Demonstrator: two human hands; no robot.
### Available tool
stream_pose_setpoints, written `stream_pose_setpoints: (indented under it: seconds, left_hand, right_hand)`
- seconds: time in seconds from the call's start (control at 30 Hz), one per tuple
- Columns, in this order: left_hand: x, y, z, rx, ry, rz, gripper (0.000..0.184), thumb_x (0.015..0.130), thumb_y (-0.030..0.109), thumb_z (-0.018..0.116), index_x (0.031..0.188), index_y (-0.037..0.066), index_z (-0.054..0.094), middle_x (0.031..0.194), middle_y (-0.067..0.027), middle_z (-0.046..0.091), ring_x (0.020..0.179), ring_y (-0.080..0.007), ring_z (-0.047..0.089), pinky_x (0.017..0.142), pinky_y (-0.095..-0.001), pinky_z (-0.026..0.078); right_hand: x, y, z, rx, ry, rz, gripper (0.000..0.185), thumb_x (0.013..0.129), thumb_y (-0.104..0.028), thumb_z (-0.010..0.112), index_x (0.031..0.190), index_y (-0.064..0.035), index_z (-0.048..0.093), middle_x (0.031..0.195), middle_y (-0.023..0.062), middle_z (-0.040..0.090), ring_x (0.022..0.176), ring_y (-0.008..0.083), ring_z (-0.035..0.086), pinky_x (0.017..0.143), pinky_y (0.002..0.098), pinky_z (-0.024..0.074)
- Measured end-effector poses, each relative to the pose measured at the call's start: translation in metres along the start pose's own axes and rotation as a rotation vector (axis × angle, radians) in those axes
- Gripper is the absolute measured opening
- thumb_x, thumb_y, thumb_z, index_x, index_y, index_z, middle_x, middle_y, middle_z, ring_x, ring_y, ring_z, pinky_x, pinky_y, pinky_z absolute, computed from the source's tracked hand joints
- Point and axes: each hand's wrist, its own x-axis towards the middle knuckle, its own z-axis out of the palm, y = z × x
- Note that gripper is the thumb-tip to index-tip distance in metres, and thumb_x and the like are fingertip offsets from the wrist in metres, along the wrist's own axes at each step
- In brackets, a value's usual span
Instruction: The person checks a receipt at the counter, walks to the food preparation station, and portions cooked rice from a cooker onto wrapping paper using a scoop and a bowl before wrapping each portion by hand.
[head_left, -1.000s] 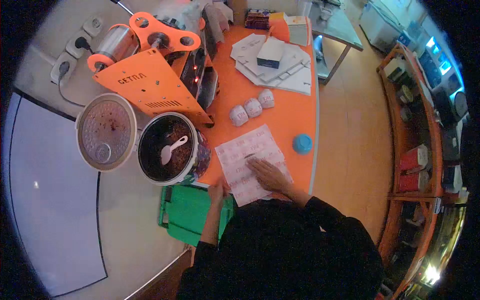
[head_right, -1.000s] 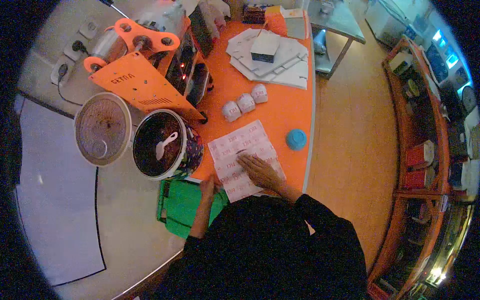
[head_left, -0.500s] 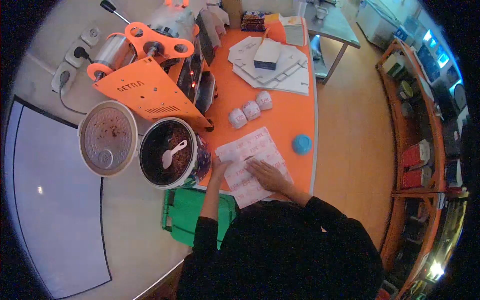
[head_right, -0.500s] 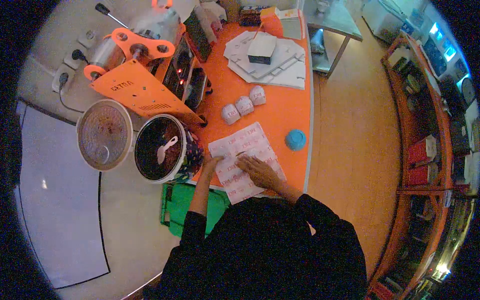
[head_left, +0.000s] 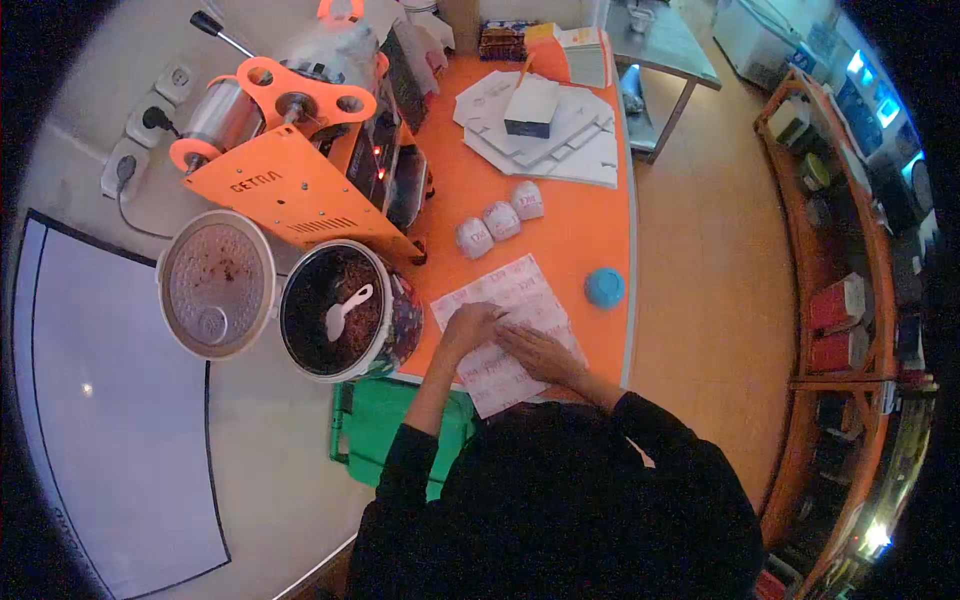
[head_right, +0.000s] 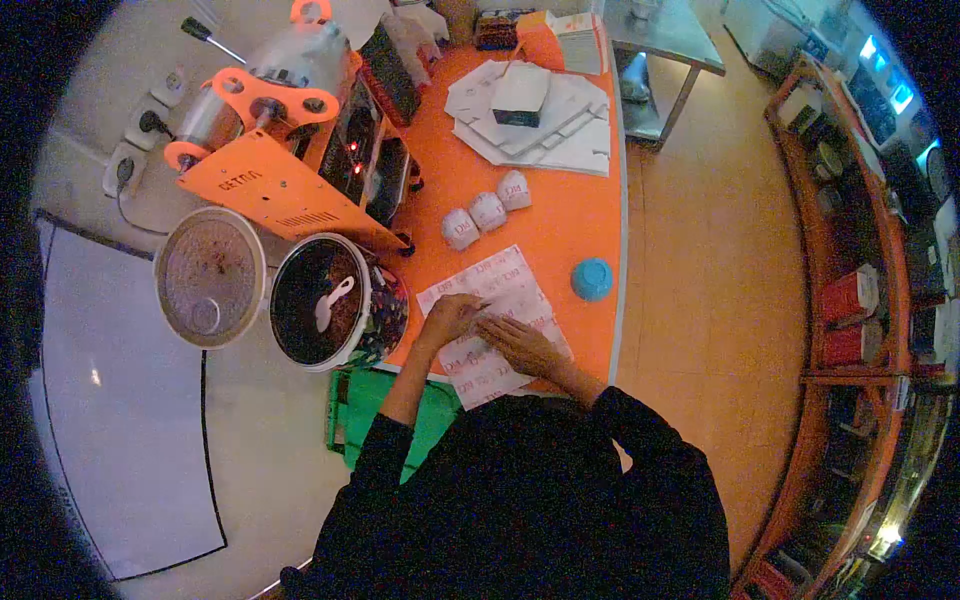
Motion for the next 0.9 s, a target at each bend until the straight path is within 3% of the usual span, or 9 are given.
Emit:
stream_pose_setpoints:
  seconds: [0.1,0.17,0.3,0.37,0.47,0.67,0.8,0.87,0.9]
  left_hand:
    - [-0.009,-0.006,0.028,0.021,0.165,0.025,0.033,0.082,0.009,0.053,0.115,0.007,0.058,0.114,-0.0175,0.059,0.108,-0.0301,0.055,0.095,-0.0341,0.043]
    - [-0.021,-0.007,0.052,-0.042,0.449,0.177,0.031,0.085,0.013,0.050,0.114,0.008,0.059,0.116,-0.0170,0.058,0.109,-0.0311,0.055,0.095,-0.0358,0.043]
    - [-0.034,-0.003,0.076,-0.045,0.483,0.191,0.037,0.085,0.013,0.048,0.121,0.003,0.052,0.127,-0.0176,0.050,0.119,-0.0310,0.047,0.101,-0.0369,0.036]
    - [-0.041,0.009,0.081,-0.047,0.439,0.087,0.045,0.088,0.015,0.044,0.130,-0.001,0.040,0.137,-0.0205,0.038,0.128,-0.0342,0.034,0.108,-0.0382,0.026]
    - [-0.050,0.012,0.078,-0.008,0.402,0.166,0.049,0.090,0.016,0.041,0.135,-0.003,0.032,0.142,-0.0216,0.029,0.131,-0.0354,0.028,0.109,-0.0404,0.022]
    - [-0.060,0.012,0.099,0.296,0.413,0.250,0.045,0.088,0.011,0.044,0.129,-0.005,0.038,0.136,-0.0220,0.037,0.129,-0.0358,0.032,0.107,-0.0443,0.026]
    - [-0.062,-0.010,0.120,0.366,0.474,0.318,0.040,0.084,0.007,0.047,0.122,-0.005,0.044,0.128,-0.0230,0.045,0.125,-0.0365,0.037,0.104,-0.0438,0.031]
    - [-0.063,-0.015,0.122,0.194,0.709,0.150,0.036,0.081,0.005,0.050,0.115,-0.005,0.049,0.117,-0.0231,0.052,0.111,-0.0371,0.048,0.096,-0.0440,0.039]
    - [-0.064,-0.018,0.123,0.191,0.707,0.150,0.036,0.081,0.005,0.050,0.115,-0.005,0.049,0.117,-0.0231,0.052,0.111,-0.0371,0.048,0.096,-0.0440,0.039]
  right_hand:
    - [-0.002,0.002,0.000,0.017,0.048,-0.013,0.050,0.080,-0.009,0.045,0.129,0.0010,0.042,0.137,0.0148,0.039,0.128,0.0263,0.036,0.109,0.0411,0.0261]
    - [-0.003,0.003,0.004,0.020,0.056,-0.015,0.044,0.074,-0.007,0.049,0.117,0.0017,0.051,0.129,0.0142,0.046,0.124,0.0275,0.041,0.104,0.0393,0.0320]
    - [-0.009,0.008,0.015,0.071,0.066,-0.020,0.038,0.071,-0.008,0.052,0.108,0.0029,0.055,0.117,0.0136,0.053,0.112,0.0289,0.050,0.098,0.0396,0.0383]
    - [-0.012,0.013,0.023,0.114,0.056,-0.006,0.035,0.069,-0.009,0.054,0.103,0.0012,0.057,0.107,0.0108,0.055,0.102,0.0275,0.054,0.092,0.0394,0.0421]
    - [-0.021,0.020,0.025,0.054,0.065,-0.109,0.036,0.070,-0.012,0.054,0.105,-0.0038,0.057,0.103,0.0087,0.055,0.101,0.0256,0.054,0.089,0.0384,0.0432]
    - [-0.026,0.012,0.022,-0.334,0.189,0.005,0.033,0.075,-0.016,0.054,0.108,-0.0116,0.057,0.107,0.0079,0.056,0.101,0.0240,0.055,0.083,0.0383,0.0449]
    - [-0.025,0.020,0.004,-0.202,0.145,0.034,0.031,0.076,-0.015,0.055,0.106,-0.0093,0.057,0.109,0.0093,0.057,0.101,0.0257,0.055,0.081,0.0392,0.0457]
    - [-0.031,0.031,0.009,-0.080,0.129,0.094,0.028,0.074,-0.011,0.054,0.102,-0.0073,0.058,0.109,0.0107,0.058,0.102,0.0274,0.055,0.081,0.0403,0.0450]
    - [-0.035,0.035,0.012,-0.080,0.126,0.097,0.028,0.074,-0.011,0.054,0.102,-0.0073,0.058,0.109,0.0107,0.058,0.102,0.0274,0.055,0.081,0.0403,0.0450]
